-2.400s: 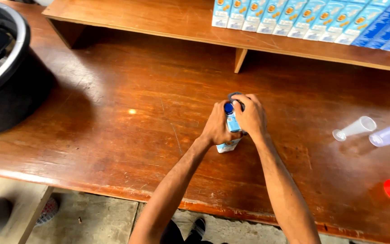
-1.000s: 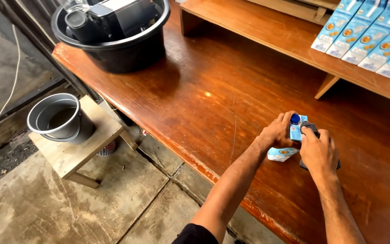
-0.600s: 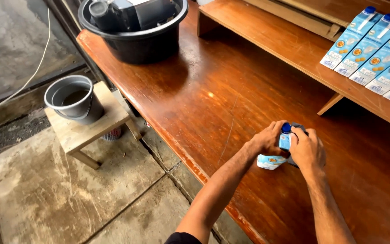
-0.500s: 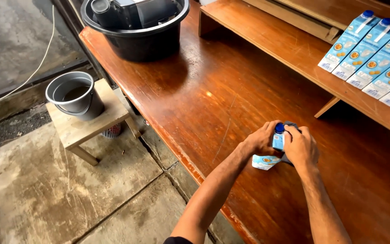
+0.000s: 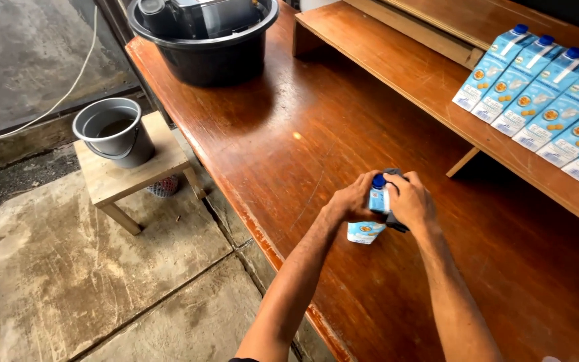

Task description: Wiping down milk cartons and syrup bottles with a cleaning cloth in a coffee shop prep area.

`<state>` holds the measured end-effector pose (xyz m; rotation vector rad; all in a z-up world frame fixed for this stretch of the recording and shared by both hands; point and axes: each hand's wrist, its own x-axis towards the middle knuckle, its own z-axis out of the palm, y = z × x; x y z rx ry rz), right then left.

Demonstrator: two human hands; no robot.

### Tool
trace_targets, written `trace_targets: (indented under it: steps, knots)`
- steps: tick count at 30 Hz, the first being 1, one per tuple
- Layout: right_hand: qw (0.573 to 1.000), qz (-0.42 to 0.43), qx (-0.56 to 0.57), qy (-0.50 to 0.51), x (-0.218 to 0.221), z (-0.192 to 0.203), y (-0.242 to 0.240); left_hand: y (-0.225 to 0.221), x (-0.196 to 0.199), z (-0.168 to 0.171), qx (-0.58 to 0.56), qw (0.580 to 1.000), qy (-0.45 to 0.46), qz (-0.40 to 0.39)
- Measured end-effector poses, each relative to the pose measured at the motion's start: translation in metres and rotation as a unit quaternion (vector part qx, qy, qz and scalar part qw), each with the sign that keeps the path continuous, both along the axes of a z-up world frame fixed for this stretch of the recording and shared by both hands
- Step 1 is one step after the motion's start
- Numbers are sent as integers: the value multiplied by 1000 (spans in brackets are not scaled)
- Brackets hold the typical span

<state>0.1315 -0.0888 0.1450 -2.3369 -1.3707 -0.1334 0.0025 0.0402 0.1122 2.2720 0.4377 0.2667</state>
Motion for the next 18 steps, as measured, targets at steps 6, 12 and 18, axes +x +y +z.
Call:
trace_targets:
  steps: [6,12,18]
  knots:
    - [999,32,-2,-12,-30,12,-27,-6,-13,18,6,1000,16,6]
    - [997,59,2,-58,-52,17,-64,-12,-17,25,11,999,24,24]
    - [998,54,-18,-24,-36,13,-51,-11,-19,25,-24,999,2,21]
